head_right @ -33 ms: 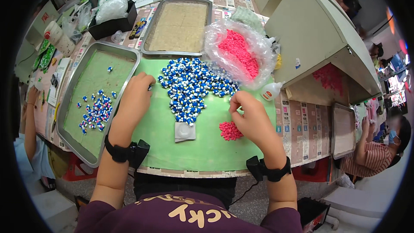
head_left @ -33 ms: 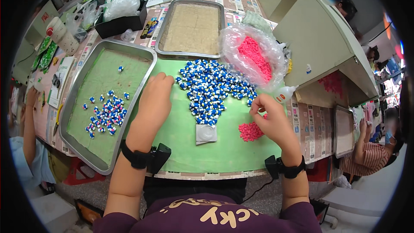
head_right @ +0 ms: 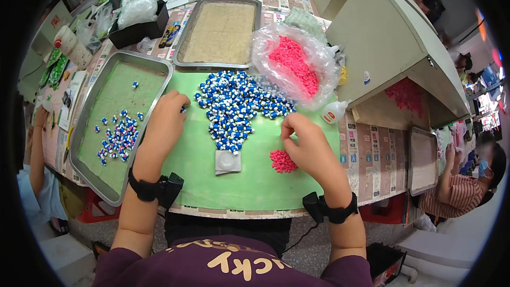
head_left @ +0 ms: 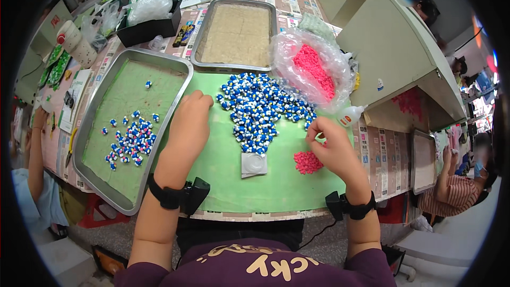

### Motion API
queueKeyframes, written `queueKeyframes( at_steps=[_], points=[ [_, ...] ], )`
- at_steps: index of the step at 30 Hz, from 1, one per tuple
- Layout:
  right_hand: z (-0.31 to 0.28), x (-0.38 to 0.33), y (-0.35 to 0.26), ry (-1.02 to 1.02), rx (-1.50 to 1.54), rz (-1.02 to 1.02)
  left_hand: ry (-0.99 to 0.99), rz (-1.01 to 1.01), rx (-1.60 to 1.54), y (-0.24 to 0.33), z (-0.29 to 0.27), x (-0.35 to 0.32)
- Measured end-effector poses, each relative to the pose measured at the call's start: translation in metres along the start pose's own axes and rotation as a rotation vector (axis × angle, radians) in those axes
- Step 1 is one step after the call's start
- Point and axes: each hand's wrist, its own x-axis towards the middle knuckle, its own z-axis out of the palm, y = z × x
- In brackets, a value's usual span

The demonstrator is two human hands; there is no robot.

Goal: The person repeatedly picks up small blue and white wrapped candies and pink beads from a table. They insert the pink beads into the blue candies by hand and place the assembled items into a metal tray. The process is repetitive and involves handling small objects with precision.

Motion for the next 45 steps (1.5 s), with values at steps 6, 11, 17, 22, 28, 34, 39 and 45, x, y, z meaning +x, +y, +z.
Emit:
queueKeyframes(
  at_steps=[6, 11, 17, 22, 28, 34, 39, 45],
  points=[
    [0.015, 0.006, 0.000, -0.122, -0.082, -0.022, 0.024, -0.001, -0.087, -0.003, -0.012, -0.017],
    [0.010, 0.002, -0.008, -0.012, -0.084, -0.016, -0.029, -0.234, -0.750, 0.030, -0.053, -0.030],
    [0.019, -0.001, -0.004, -0.099, -0.055, -0.068, -0.165, -0.319, -1.387, 0.033, -0.075, -0.047],
    [0.021, 0.004, 0.004, -0.126, -0.082, -0.007, -0.198, -0.319, -1.524, 0.037, -0.071, -0.053],
    [0.019, 0.007, -0.002, -0.080, -0.100, -0.017, -0.184, -0.338, -1.624, 0.036, -0.068, -0.059],
    [0.012, 0.004, -0.032, 0.058, 0.397, -0.038, -0.204, -0.322, -1.619, 0.041, -0.065, -0.060],
    [0.013, -0.007, -0.074, 0.041, 0.658, -0.112, -0.262, -0.196, -1.553, 0.056, -0.057, -0.060],
    [0.016, -0.013, -0.092, 0.199, 0.257, -0.546, -0.415, -0.161, -1.606, 0.083, -0.055, -0.054]
  ],
)
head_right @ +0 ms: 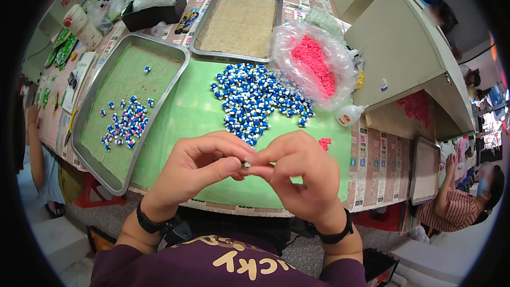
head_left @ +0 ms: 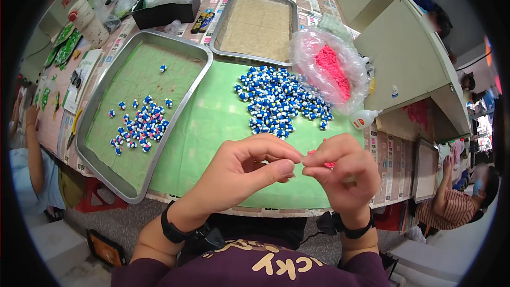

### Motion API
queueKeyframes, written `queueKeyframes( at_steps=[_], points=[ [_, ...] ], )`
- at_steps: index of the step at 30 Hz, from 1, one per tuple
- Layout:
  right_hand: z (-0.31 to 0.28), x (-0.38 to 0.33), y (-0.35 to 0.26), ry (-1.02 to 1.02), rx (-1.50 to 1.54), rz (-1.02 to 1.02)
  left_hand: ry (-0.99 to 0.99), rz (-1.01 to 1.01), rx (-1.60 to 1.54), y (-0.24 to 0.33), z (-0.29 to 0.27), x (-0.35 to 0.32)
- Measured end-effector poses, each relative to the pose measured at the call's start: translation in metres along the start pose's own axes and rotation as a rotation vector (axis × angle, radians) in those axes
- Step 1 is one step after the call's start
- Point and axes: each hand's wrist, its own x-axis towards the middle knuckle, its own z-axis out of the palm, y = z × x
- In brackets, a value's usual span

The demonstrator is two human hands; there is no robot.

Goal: The person repeatedly picks up small blue and white wrapped candies and pink beads from a table. They insert the pink beads into the blue candies by hand and place the assembled items into a metal tray. The process is repetitive and involves handling small objects with precision.

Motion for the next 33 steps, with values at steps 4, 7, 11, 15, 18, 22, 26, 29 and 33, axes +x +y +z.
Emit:
queueKeyframes(
  at_steps=[4, 7, 11, 15, 18, 22, 26, 29, 33],
  points=[
    [-0.001, -0.001, 0.002, -0.043, -0.064, -0.082, -0.067, -0.017, -0.058, -0.002, -0.002, 0.002],
    [0.001, 0.001, 0.000, -0.028, -0.054, -0.080, -0.071, -0.049, -0.102, -0.001, -0.003, 0.002],
    [0.007, 0.000, -0.001, 0.005, 0.109, 0.055, -0.035, -0.058, -0.129, 0.000, -0.002, 0.000],
    [0.006, 0.001, -0.002, -0.022, 0.176, 0.131, 0.000, 0.052, -0.007, -0.002, -0.003, -0.001],
    [0.007, 0.004, -0.004, -0.078, 0.069, 0.110, 0.011, 0.091, 0.160, -0.002, -0.008, -0.001],
    [0.016, 0.006, -0.007, -0.079, 0.148, 0.231, 0.063, 0.154, 0.210, -0.005, -0.009, -0.003],
    [0.022, 0.009, -0.003, -0.095, 0.177, 0.286, 0.111, 0.145, 0.243, -0.002, -0.009, -0.004],
    [0.024, 0.013, 0.005, -0.109, 0.102, 0.277, 0.202, 0.178, 0.296, -0.003, -0.019, -0.004],
    [0.019, 0.016, 0.025, -0.304, -0.176, 0.212, 0.378, 0.182, 0.189, 0.000, -0.039, -0.010]
  ],
)
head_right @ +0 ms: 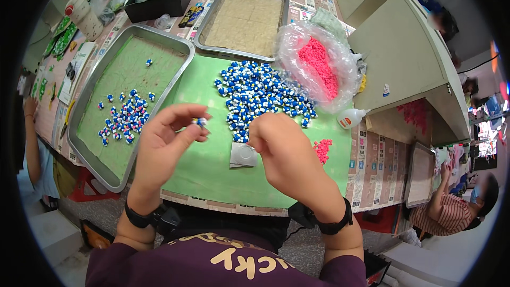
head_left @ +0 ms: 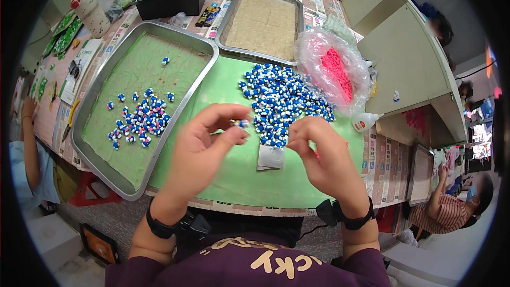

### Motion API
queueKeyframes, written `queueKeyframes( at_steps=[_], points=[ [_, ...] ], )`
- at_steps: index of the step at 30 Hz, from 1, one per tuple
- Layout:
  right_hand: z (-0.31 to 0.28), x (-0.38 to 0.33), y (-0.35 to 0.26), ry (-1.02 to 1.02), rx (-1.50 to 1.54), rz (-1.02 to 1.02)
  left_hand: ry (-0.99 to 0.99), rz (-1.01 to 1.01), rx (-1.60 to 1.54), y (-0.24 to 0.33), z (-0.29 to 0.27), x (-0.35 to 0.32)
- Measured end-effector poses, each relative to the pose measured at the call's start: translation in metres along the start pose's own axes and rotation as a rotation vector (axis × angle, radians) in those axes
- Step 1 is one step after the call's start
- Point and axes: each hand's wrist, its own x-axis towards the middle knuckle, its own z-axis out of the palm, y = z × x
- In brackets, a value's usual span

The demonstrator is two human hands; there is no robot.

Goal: The person repeatedly picks up small blue and white wrapped candies and pink beads from a table. They insert the pink beads into the blue candies by hand and place the assembled items into a metal tray. The process is repetitive and involves handling small objects with precision.

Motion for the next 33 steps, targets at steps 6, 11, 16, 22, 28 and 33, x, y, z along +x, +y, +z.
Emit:
queueKeyframes(
  at_steps=[6, 11, 16, 22, 28, 33],
  points=[
    [0.005, 0.002, 0.004, -0.243, -0.209, -0.037, 0.035, 0.038, 0.086, 0.003, -0.027, 0.000],
    [0.007, 0.002, 0.001, -0.290, -0.265, -0.033, 0.049, 0.060, 0.066, 0.004, -0.028, 0.000],
    [0.000, 0.003, -0.004, -0.275, -0.230, 0.001, 0.022, -0.054, -0.007, 0.003, -0.022, -0.002],
    [-0.009, 0.007, -0.021, -0.098, 0.163, 0.061, -0.019, -0.037, -0.141, -0.003, 0.003, -0.004],
    [0.002, 0.010, -0.030, 0.196, 0.334, -0.006, -0.050, 0.003, -0.170, 0.000, 0.020, -0.003],
    [0.004, 0.009, -0.027, 0.235, 0.226, -0.047, -0.061, 0.031, -0.156, 0.005, 0.025, -0.003]
  ],
)
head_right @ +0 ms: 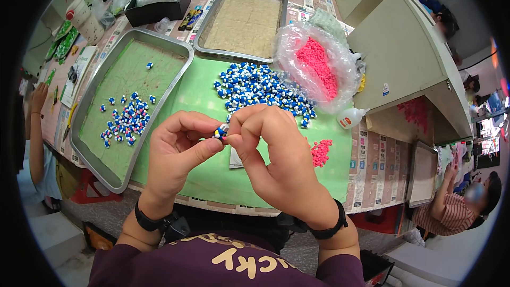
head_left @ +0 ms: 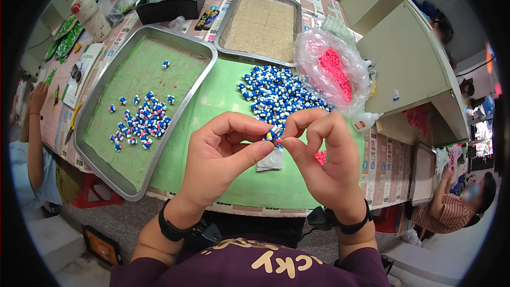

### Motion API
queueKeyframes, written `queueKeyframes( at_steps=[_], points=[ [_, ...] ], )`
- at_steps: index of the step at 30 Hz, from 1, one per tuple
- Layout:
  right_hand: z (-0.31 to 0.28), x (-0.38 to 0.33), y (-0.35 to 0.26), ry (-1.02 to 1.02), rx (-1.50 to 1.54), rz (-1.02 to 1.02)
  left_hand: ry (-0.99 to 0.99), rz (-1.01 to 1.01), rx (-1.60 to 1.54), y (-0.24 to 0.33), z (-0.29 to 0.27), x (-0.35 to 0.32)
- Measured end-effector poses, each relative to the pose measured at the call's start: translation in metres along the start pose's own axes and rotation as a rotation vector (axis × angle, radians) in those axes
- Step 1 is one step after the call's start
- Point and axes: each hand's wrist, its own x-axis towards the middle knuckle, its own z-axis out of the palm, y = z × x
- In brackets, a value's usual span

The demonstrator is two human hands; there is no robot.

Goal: The person repeatedly picks up small blue and white wrapped candies and pink beads from a table. They insert the pink beads into the blue candies by hand and place the assembled items into a metal tray. The process is repetitive and involves handling small objects with precision.

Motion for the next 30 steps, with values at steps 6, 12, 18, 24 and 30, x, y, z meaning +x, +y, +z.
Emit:
queueKeyframes(
  at_steps=[6, 12, 18, 24, 30],
  points=[
    [0.001, -0.002, 0.001, -0.047, -0.118, -0.027, -0.014, 0.151, 0.144, -0.005, 0.000, -0.004],
    [0.007, -0.008, 0.006, 0.050, -0.037, 0.003, -0.026, 0.350, 0.371, -0.006, 0.002, -0.001],
    [-0.032, -0.004, 0.019, 0.128, -0.074, 0.131, 0.039, 0.447, 0.595, 0.002, -0.024, 0.000],
    [-0.086, -0.038, 0.083, -0.082, -0.364, 0.457, 0.523, 0.332, 0.894, 0.017, -0.085, -0.005],
    [-0.078, -0.047, 0.087, -0.158, -0.374, 0.573, 0.534, 0.120, 1.316, 0.022, -0.111, -0.013]
  ],
)
